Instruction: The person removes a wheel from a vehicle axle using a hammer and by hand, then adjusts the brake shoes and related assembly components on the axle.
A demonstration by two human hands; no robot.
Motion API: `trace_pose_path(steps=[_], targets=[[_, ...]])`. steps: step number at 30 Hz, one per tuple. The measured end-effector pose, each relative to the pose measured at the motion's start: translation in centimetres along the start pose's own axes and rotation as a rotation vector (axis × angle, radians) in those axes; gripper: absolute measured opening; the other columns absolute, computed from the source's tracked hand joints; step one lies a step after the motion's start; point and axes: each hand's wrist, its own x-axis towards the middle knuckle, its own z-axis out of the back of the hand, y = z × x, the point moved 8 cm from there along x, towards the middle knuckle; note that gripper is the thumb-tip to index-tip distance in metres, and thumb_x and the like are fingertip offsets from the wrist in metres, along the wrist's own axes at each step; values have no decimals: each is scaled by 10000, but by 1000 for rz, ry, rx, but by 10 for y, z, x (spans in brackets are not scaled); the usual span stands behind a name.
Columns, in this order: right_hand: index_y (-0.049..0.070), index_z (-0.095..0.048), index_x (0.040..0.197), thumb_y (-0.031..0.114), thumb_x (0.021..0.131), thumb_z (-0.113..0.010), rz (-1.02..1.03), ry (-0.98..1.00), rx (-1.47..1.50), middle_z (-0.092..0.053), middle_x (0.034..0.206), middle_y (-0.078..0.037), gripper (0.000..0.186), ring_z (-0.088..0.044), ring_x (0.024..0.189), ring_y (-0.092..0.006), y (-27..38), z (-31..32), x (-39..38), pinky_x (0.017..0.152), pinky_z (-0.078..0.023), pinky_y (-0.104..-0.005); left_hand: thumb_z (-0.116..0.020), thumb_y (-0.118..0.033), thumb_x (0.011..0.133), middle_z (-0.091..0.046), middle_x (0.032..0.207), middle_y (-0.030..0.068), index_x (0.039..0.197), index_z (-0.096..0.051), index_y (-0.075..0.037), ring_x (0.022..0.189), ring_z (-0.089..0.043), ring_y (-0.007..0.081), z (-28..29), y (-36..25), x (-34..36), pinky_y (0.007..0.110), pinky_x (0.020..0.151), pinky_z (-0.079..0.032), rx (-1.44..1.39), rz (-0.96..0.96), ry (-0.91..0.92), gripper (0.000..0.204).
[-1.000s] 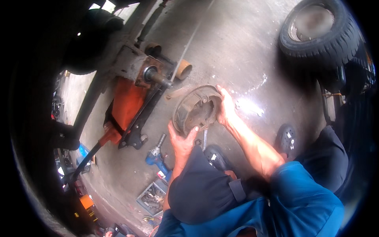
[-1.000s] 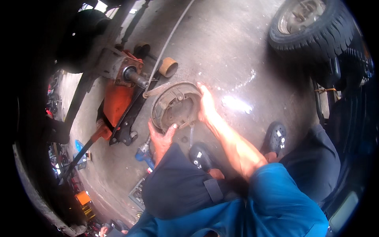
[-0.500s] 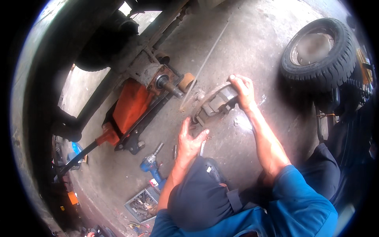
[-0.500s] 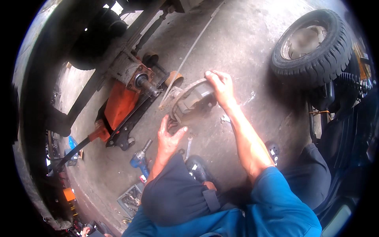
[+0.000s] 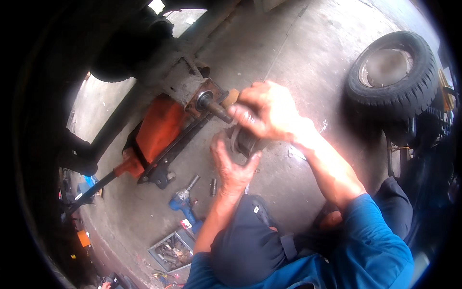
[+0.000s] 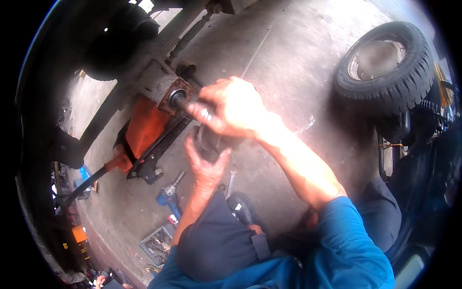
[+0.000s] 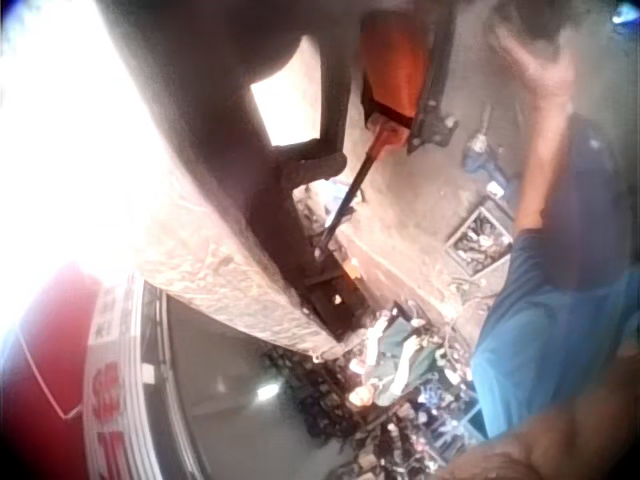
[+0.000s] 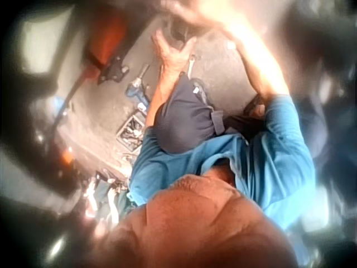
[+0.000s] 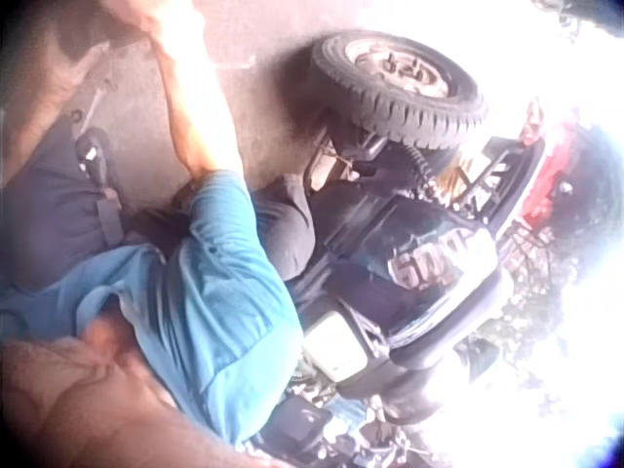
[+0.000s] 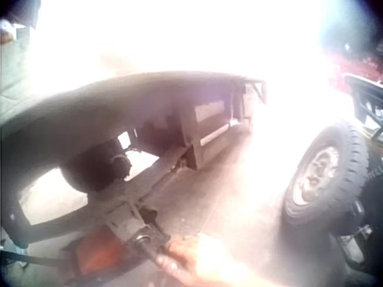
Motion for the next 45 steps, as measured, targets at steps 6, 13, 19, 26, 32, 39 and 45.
trace_pose_path(steps=[6, 13, 19, 26, 32, 39, 45], targets=[[115, -598, 678, 405, 776, -708, 231, 20, -80, -548, 590, -17, 325, -549, 596, -199, 59, -24, 9, 598, -411, -349, -776, -195, 744, -523, 1156, 183, 1289, -439, 31, 1063, -539, 314, 12, 20, -6, 391, 887, -449, -240, 246, -184, 680], [-22, -548, 1187, 420, 941, -538, -699, -567, 419, -620, 1071, -142, 506, -599, 985, -223, -59, 7, -72, 845, -473, -341, -827, -293, 726, -589, 1163, 180, 1239, -506, 59, 1066, -576, 278, 32, 13, 8, 360, 920, -444, -363, 358, -206, 700], [-15, -353, 1404, 599, 927, -437, -687, -234, 669, -483, 1353, -215, 782, -437, 1282, -319, -54, -66, -84, 1074, -317, -387, -824, -313, 739, -604, 1133, 179, 1201, -518, 75, 1032, -577, 259, 51, 22, 31, 351, 901, -442, -288, 279, -257, 676], [22, -460, 1335, 540, 950, -438, -681, -177, 599, -567, 1248, -245, 645, -511, 1218, -355, -75, -70, -55, 1014, -388, -388, -765, -314, 810, -616, 1102, 174, 1184, -517, 88, 996, -575, 233, 56, 24, 57, 339, 891, -442, -190, 293, -163, 602], [14, -462, 1328, 519, 953, -446, -623, -141, 613, -579, 1217, -264, 629, -527, 1190, -392, -84, -92, -38, 992, -411, -400, -714, -267, 866, -570, 1188, 157, 1259, -452, 70, 928, -602, 192, 49, 40, 60, 274, 802, -490, -291, 337, -146, 581], [-27, -429, 1347, 508, 947, -479, -552, -196, 606, -551, 1260, -273, 670, -497, 1233, -384, -97, -97, -34, 1013, -398, -386, -711, -209, 870, -517, 1285, 130, 1342, -393, 53, 1163, -500, 222, 37, 50, 53, 328, 1034, -342, -364, 262, -142, 627], [-40, -414, 1331, 520, 940, -501, -513, -204, 821, -579, 1226, -204, 689, -526, 1188, -274, -88, -104, -37, 1015, -387, -343, -776, -180, 798, -515, 1256, 150, 1319, -402, 31, 1157, -489, 207, 44, 55, 56, 330, 1005, -373, -338, 252, -80, 675]])
